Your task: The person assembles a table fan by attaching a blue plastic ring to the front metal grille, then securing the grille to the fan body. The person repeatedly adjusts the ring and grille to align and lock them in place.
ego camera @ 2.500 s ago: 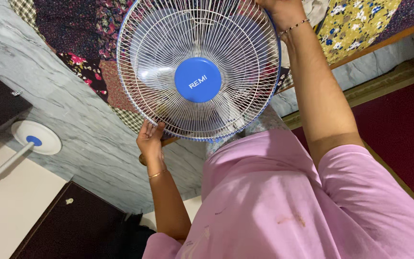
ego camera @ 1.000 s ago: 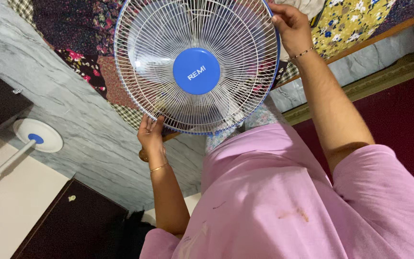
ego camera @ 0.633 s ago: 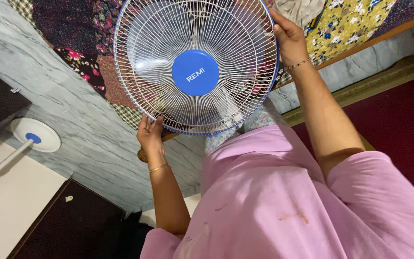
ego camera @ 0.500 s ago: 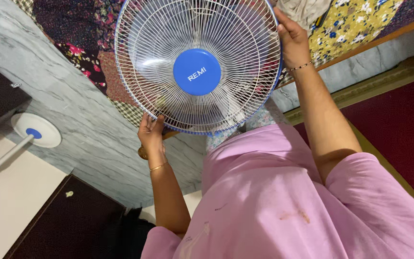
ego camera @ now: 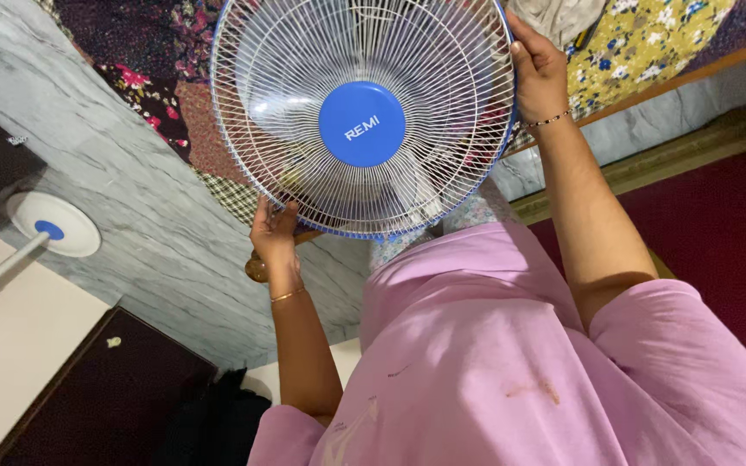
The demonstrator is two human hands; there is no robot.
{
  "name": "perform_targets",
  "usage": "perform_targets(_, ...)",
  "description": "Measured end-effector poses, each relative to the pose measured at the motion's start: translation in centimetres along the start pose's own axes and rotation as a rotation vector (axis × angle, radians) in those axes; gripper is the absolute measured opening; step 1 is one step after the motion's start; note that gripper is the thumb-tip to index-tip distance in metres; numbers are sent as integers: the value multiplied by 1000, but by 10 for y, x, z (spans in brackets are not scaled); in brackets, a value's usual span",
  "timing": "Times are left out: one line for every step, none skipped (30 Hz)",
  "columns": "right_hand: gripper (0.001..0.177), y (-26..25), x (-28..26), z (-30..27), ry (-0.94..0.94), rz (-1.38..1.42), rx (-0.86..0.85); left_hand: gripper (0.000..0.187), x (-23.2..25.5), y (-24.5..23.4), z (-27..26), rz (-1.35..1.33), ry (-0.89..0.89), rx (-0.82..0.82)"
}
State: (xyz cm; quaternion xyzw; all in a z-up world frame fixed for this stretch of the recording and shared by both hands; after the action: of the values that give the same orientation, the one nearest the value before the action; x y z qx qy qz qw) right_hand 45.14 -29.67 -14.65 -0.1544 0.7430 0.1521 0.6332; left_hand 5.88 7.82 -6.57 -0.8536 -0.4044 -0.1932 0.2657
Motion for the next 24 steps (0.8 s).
perform_targets(36,3,5,0,14,31,10,72,4,3,-2,0,30,-37)
perform_targets(36,2,9,-1,24,17,22,68,7,6,-5,0,61,-75)
perform_targets(36,-1,10,-2,33,4,31,65,10,9,-6,1,92,-108)
perform_targets(36,-4,12,-2,43,-8,41,63,11,9,-6,-26,103,-116)
perform_targets(35,-5,10,-2,16,-53,39,62,11,10,-5,-51,112,-127)
perform_targets(35,-5,8,-2,-12,-97,37,61,10,11,-4,-75,121,-137)
perform_targets(34,-7,5,-3,-38,-145,37,61,8,11,-3,-84,106,-140)
perform_targets(34,-8,3,-3,-50,-155,30,60,6,12,-3,-92,92,-144)
perform_targets(34,-8,1,-3,-64,-166,26,60,5,13,-3,-100,80,-150)
perform_targets(35,-8,-1,-2,-78,-176,21,62,5,13,-3,-104,77,-148)
perform_targets(35,-7,-2,-1,-75,-166,14,64,6,13,-3,-107,71,-148)
perform_targets(35,-6,-4,-1,-73,-157,7,66,7,14,-4,-110,65,-148)
perform_targets(36,-6,-5,-2,-70,-147,-1,67,7,14,-4,-114,63,-144)
perform_targets(37,-5,-6,-3,-73,-109,-14,67,8,14,-5,-118,60,-141)
perform_targets(38,-3,-7,-4,-76,-68,-27,68,8,13,-7,-122,58,-135)
perform_targets(39,-2,-6,-4,-78,-28,-41,68,7,12,-9,-111,39,-113)
perform_targets(37,-3,-10,-5,-129,-80,-35,68,6,12,-11,-100,20,-95)
perform_targets(36,-5,-12,-7,-180,-132,-30,67,5,11,-11,-89,1,-76)
perform_targets(34,-9,-13,-10,-228,-186,-22,69,6,10,-12,-73,0,-59)
perform_targets(28,-16,-2,-12,-180,-101,59,70,6,9,-11,-57,0,-42)
perform_targets(23,-20,13,-16,-129,-17,143,72,5,7,-11,-38,-1,-28)
perform_targets(19,-25,27,-21,-77,67,225,72,3,7,-11,-44,-1,-26)
perform_targets(19,-27,35,-23,-55,66,244,73,1,6,-9,-49,-2,-26)
perform_targets(20,-29,40,-25,-32,65,263,74,-2,5,-7,-55,-2,-26)
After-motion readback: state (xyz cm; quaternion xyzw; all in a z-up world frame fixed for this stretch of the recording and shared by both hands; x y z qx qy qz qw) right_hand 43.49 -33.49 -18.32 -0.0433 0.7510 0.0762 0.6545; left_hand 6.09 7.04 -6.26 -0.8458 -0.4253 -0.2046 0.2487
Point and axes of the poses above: each hand's wrist, its own z-axis towards the middle knuckle, its own y-axis out of the palm, x = y × z, the point moved 10 cm from there along z, towards the middle knuckle, and after that the axes turned 9 degrees about -y, right-handed, at the moved point
